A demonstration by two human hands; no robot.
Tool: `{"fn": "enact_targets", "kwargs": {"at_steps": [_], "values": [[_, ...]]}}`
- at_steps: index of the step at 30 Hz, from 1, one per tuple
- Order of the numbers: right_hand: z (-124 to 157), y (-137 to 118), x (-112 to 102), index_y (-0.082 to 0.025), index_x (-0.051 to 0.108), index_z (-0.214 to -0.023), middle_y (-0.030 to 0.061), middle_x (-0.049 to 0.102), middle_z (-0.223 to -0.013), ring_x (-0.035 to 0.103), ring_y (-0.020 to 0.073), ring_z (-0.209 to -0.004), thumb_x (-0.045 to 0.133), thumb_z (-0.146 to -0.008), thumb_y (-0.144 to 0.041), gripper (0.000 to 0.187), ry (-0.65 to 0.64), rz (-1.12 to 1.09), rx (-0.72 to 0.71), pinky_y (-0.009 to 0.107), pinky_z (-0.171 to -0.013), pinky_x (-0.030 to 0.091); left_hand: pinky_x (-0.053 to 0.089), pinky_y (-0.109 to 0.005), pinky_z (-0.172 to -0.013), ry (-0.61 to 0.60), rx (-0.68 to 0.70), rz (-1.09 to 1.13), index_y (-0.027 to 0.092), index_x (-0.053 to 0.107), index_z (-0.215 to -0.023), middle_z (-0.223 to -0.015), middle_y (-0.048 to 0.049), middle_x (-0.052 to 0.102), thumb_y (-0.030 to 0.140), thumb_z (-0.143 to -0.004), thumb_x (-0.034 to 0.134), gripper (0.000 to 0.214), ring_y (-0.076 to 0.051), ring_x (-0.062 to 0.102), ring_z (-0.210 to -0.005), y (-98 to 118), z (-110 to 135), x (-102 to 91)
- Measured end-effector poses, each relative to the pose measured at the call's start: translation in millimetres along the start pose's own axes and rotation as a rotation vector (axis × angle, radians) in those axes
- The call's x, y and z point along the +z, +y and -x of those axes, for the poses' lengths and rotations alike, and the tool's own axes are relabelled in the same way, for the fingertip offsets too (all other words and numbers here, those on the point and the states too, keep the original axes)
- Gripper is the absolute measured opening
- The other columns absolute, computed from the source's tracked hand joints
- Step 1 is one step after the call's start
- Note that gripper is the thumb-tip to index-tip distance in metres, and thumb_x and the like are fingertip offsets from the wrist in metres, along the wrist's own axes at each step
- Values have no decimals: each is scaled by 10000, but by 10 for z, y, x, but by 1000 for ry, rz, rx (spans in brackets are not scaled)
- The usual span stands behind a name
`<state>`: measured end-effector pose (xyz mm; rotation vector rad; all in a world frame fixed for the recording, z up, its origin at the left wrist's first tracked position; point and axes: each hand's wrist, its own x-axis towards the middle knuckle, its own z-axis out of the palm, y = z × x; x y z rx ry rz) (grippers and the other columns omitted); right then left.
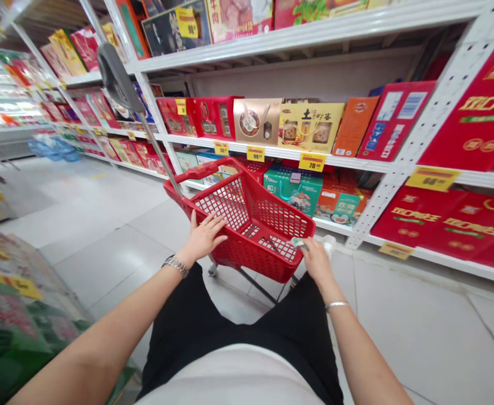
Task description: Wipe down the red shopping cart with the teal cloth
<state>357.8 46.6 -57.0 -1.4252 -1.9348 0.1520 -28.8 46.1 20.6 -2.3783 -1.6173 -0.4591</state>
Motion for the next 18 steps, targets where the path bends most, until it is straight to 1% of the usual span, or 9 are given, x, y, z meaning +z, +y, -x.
{"fn": "enact_targets", "kwargs": {"at_steps": [2,4,6,8,10,12,13,15,18], "values": [[-35,-13,-54,-222,675,-914,84,693,-938,596,252,-932,468,-902,-209,208,-11,81,58,381,-859,450,-62,-694,-1206,40,-16,-27,262,600,-1371,-1439,-109,603,448,-969,490,457,-337,435,-1430,-65,-60,-35],[-5,-99,-63,-207,683,-909,88,687,-911,585,242,-899,485,-895,-181,200,8,199,125,358,-830,425,-59,-709,-1197,72,-37,-48,260,613,-1349,-1433,-117,607,434,-974,474,436,-342,442,-1421,-104,-91,-70],[58,-232,-29,-187,687,-931,104,679,-916,570,241,-878,502,-900,-171,188,65,304,186,350,-799,400,-30,-718,-1195,90,-57,-67,240,638,-1301,-1400,-129,629,418,-980,457,409,-347,468,-1390,-84,-99,-96],[100,-396,43,-177,686,-972,112,670,-933,558,246,-873,500,-918,-172,194,141,347,204,353,-783,386,36,-704,-1204,106,-80,-93,221,684,-1196,-1280,-127,694,406,-988,436,373,-347,514,-1323,6,-95,-110],[83,-600,150,-182,684,-999,108,660,-936,547,252,-874,496,-930,-170,201,185,321,156,357,-776,383,126,-668,-1207,121,-102,-117,214,723,-1042,-1084,-112,743,393,-994,415,359,-341,559,-1229,142,-84,-121],[4,-862,289,-196,685,-987,103,653,-932,539,255,-872,503,-937,-169,191,173,250,64,359,-767,385,218,-631,-1188,136,-109,-128,216,731,-913,-923,-101,738,376,-995,402,374,-332,589,-1131,280,-62,-138],[-52,-1015,367,-202,684,-974,104,653,-936,536,258,-873,509,-942,-172,181,147,205,12,362,-763,389,255,-618,-1171,145,-105,-128,218,729,-878,-884,-101,731,371,-994,401,380,-329,599,-1089,338,-44,-152],[-177,-1343,524,-215,680,-954,102,654,-946,540,257,-886,488,-966,-174,197,86,108,-88,364,-768,405,317,-607,-1126,159,-87,-118,219,730,-865,-865,-109,729,374,-989,404,382,-327,612,-1019,418,2,-192],[-344,-1783,711,-225,665,-1096,97,657,-1017,557,248,-931,489,-998,-217,202,24,11,-191,367,-811,435,393,-567,-1059,134,-48,-87,210,739,-994,-917,-127,750,354,-982,407,362,-312,635,-954,428,73,-286]]}}
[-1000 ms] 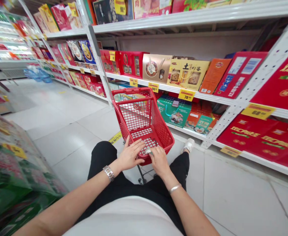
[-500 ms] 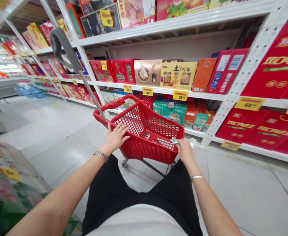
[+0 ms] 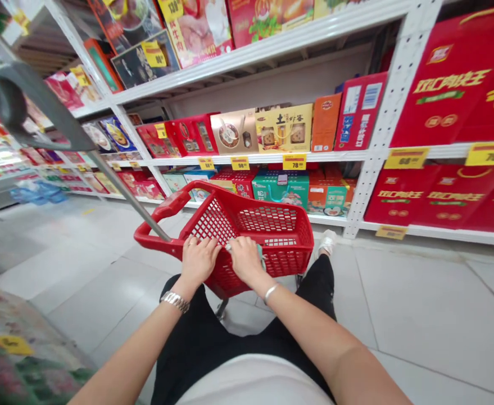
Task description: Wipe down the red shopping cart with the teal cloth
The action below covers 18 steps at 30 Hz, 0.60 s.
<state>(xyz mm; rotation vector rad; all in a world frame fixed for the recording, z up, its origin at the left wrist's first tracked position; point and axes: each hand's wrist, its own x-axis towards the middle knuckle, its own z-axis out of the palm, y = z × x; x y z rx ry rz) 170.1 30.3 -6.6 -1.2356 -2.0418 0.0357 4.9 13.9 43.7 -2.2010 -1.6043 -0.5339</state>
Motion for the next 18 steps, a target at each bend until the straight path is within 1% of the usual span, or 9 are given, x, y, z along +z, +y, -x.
{"fn": "enact_targets", "kwargs": {"at_steps": [2,3,5,7,8,10,13,16,18], "values": [[-93,-161,60,-223,641,-1182,96,657,-1052,565,242,-946,531,-999,-264,218,-14,-11,-52,364,-827,445,370,-552,-1094,-6,33,2,212,723,-1104,-1033,-123,764,326,-975,414,354,-298,652,-990,-66,17,-82],[-110,-197,67,-225,640,-1184,91,657,-1053,568,238,-945,557,-992,-290,218,-21,-2,-73,358,-823,447,322,-567,-1136,9,42,-9,221,715,-1133,-1096,-116,761,332,-971,427,349,-302,652,-1045,-111,19,-124],[-86,-176,43,-239,656,-1135,72,659,-1034,572,229,-936,608,-973,-331,192,-37,27,-103,342,-802,441,194,-619,-1196,60,44,-47,226,717,-1126,-1195,-118,739,390,-959,463,345,-336,609,-1194,-198,20,-206],[1,-39,-17,-249,670,-1085,57,664,-1017,575,223,-928,635,-958,-343,161,-39,58,-103,333,-791,428,136,-651,-1203,94,35,-80,200,727,-1082,-1217,-151,727,469,-945,489,384,-377,546,-1297,-256,29,-273],[59,67,-55,-249,673,-1082,56,669,-1019,576,222,-927,637,-956,-338,158,-30,69,-90,335,-796,422,143,-649,-1203,97,33,-90,186,731,-1049,-1192,-165,733,498,-941,491,408,-386,538,-1308,-266,38,-298],[186,342,-142,-241,678,-1099,65,683,-1032,581,225,-925,623,-963,-318,165,6,82,-41,348,-822,414,186,-631,-1197,82,29,-99,180,735,-960,-1072,-165,760,535,-941,484,436,-384,572,-1267,-247,64,-328],[353,863,-294,-224,686,-1110,83,702,-1052,591,237,-948,581,-976,-277,178,68,71,24,378,-887,413,231,-609,-1185,64,9,-123,199,711,-812,-866,-131,761,561,-938,483,446,-361,643,-1137,-139,102,-332],[430,1396,-463,-212,702,-1024,95,709,-1026,596,252,-977,513,-989,-260,198,153,14,130,415,-941,415,257,-589,-1175,62,-4,-157,189,687,-767,-811,-141,737,549,-940,483,449,-350,662,-1059,10,130,-313],[422,1665,-551,-205,698,-960,103,709,-1008,597,256,-974,466,-999,-272,244,220,-31,225,425,-934,425,280,-586,-1159,69,-5,-162,183,680,-773,-791,-144,721,525,-949,473,436,-347,664,-1022,116,148,-298]]}}
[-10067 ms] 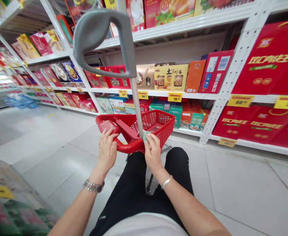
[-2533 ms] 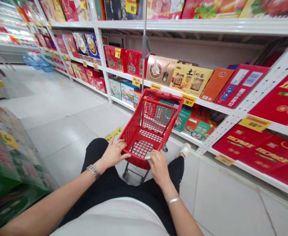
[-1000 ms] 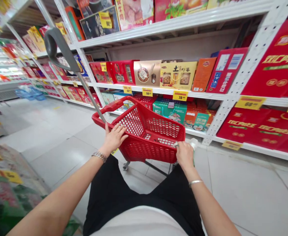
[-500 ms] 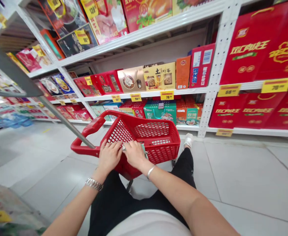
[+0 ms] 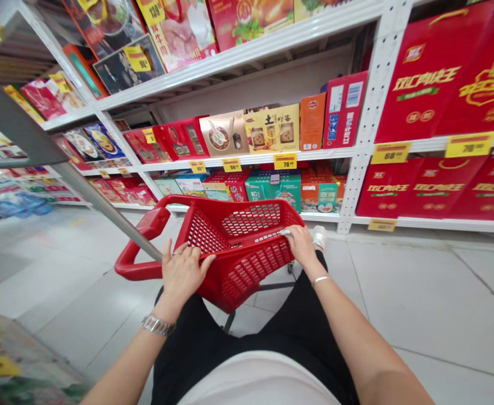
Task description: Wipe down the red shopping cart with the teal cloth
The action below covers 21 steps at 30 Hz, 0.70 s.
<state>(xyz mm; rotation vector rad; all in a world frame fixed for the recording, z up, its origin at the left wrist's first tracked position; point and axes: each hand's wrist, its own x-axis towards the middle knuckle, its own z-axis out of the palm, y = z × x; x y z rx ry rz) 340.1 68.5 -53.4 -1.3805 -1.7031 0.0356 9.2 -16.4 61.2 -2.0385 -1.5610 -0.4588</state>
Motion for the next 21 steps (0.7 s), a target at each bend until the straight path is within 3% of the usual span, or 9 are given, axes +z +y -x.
{"fn": "enact_targets", "kwargs": {"at_steps": [3,5,9,12,14,17,21], "values": [[-91,109,-7,-198,685,-921,116,700,-982,590,261,-967,414,-1007,-283,297,48,-17,60,426,-906,444,307,-584,-1141,46,0,25,204,665,-773,-756,-111,696,487,-959,466,393,-319,664,-942,158,32,-10],[-75,-35,83,-202,682,-926,117,694,-993,585,263,-977,410,-1005,-280,294,52,-15,52,442,-931,442,308,-580,-1145,87,3,51,220,659,-770,-737,-88,680,476,-957,473,367,-298,657,-894,258,52,-18],[130,-703,349,-226,677,-956,74,691,-1001,592,242,-983,417,-1010,-256,267,15,-66,-46,494,-1054,375,275,-587,-1176,110,8,103,215,675,-813,-746,-82,681,486,-948,494,353,-297,655,-891,439,91,-57],[289,-1202,429,-222,671,-1042,78,689,-1016,593,233,-980,439,-1017,-264,236,-54,-163,-179,415,-972,436,250,-583,-1193,115,49,166,204,699,-955,-930,-105,749,464,-950,523,314,-307,664,-1022,538,159,-154],[339,-1365,403,-217,670,-1074,86,690,-1013,598,235,-964,460,-1015,-276,226,-103,-192,-254,377,-897,460,236,-566,-1203,155,127,244,230,691,-1052,-1071,-76,766,403,-958,535,252,-286,655,-1113,550,248,-271],[325,-1288,327,-223,679,-1089,88,699,-1001,609,240,-954,465,-1011,-278,235,-146,-183,-318,380,-881,462,291,-501,-1175,312,162,302,272,683,-1038,-1007,-7,781,305,-936,577,150,-223,685,-1029,421,420,-503],[207,-837,269,-231,697,-1011,89,705,-968,617,253,-936,452,-998,-291,253,-120,-155,-249,397,-874,471,361,-493,-1087,502,-65,124,259,658,-883,-808,-15,739,345,-888,619,95,-226,670,-841,-14,542,-762]]}}
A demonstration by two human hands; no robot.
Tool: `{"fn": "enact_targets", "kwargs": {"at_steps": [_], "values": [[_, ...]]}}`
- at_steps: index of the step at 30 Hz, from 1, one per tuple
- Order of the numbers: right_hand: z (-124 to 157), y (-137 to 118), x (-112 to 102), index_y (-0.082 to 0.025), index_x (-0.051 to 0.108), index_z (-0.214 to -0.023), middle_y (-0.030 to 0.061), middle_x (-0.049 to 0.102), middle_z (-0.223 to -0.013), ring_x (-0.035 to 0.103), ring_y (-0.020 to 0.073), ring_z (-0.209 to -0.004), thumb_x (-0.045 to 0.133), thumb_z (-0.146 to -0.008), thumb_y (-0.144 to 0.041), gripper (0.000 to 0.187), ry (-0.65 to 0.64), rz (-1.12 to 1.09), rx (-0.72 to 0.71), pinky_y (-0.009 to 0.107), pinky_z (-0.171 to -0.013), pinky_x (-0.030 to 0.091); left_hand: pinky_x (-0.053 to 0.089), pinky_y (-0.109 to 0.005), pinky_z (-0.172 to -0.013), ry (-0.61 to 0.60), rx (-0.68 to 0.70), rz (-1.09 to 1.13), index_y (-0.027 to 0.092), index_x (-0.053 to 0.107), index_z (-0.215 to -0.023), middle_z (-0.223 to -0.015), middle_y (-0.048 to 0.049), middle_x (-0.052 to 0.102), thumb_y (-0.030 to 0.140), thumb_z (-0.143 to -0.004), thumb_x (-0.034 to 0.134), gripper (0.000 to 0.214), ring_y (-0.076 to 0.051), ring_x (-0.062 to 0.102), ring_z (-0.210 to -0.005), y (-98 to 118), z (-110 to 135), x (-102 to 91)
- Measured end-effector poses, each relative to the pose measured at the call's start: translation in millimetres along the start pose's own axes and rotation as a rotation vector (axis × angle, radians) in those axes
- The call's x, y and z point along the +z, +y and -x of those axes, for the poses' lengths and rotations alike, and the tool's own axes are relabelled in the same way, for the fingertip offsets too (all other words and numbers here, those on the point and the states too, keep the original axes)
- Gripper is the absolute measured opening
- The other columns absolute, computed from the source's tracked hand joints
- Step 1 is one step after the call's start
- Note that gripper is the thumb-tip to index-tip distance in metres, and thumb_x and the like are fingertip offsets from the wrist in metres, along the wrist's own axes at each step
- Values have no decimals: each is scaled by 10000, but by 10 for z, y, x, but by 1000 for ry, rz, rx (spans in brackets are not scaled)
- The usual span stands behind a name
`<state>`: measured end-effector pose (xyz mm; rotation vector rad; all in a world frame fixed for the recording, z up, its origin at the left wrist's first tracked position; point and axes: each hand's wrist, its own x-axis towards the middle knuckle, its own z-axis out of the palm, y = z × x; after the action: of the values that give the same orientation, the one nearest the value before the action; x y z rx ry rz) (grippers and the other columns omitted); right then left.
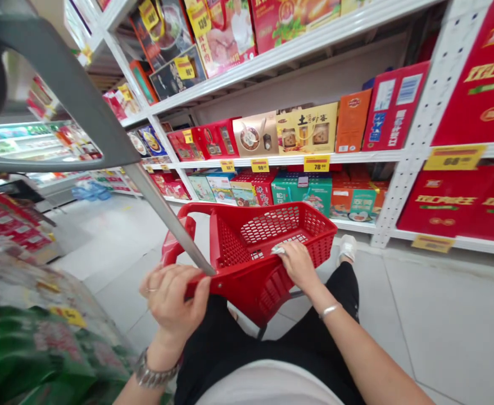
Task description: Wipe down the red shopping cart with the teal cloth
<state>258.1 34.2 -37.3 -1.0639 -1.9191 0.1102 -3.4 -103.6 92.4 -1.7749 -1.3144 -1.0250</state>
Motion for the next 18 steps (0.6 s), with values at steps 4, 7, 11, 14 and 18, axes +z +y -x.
{"fn": "enact_targets", "kwargs": {"at_steps": [4,7,11,14,18], "values": [[-46,309,-58,-234,677,-875,87,692,-900,606,260,-892,415,-992,-290,292,68,33,123,397,-846,471,285,-574,-1141,-102,-181,-95,232,662,-978,-984,-90,749,475,-903,544,281,-282,652,-981,-374,-113,-15],[-107,172,-9,-230,660,-833,83,673,-850,590,256,-856,423,-989,-286,289,60,49,138,385,-818,461,177,-634,-1192,-343,-201,0,262,681,-1101,-1184,-88,736,453,-946,464,328,-293,621,-1159,-453,-141,87],[-182,-445,115,-217,668,-925,76,662,-893,583,235,-878,439,-1003,-273,249,-27,-92,35,356,-820,461,117,-687,-1198,-484,-142,30,279,683,-1191,-1220,-81,739,468,-946,495,363,-324,602,-1242,-400,-136,151],[-219,-966,142,-225,675,-1003,64,673,-952,588,216,-909,426,-1033,-293,260,-99,-248,-29,344,-845,469,149,-670,-1204,-551,-61,10,270,692,-1198,-1240,-93,733,551,-911,556,424,-343,611,-1243,-377,-151,128],[-241,-1382,103,-219,674,-1114,72,678,-1056,593,198,-977,420,-1050,-318,280,-97,-366,-132,341,-900,475,290,-607,-1163,-619,10,6,266,694,-1207,-1205,-115,746,679,-855,573,556,-349,651,-1191,-418,-167,90]]}}
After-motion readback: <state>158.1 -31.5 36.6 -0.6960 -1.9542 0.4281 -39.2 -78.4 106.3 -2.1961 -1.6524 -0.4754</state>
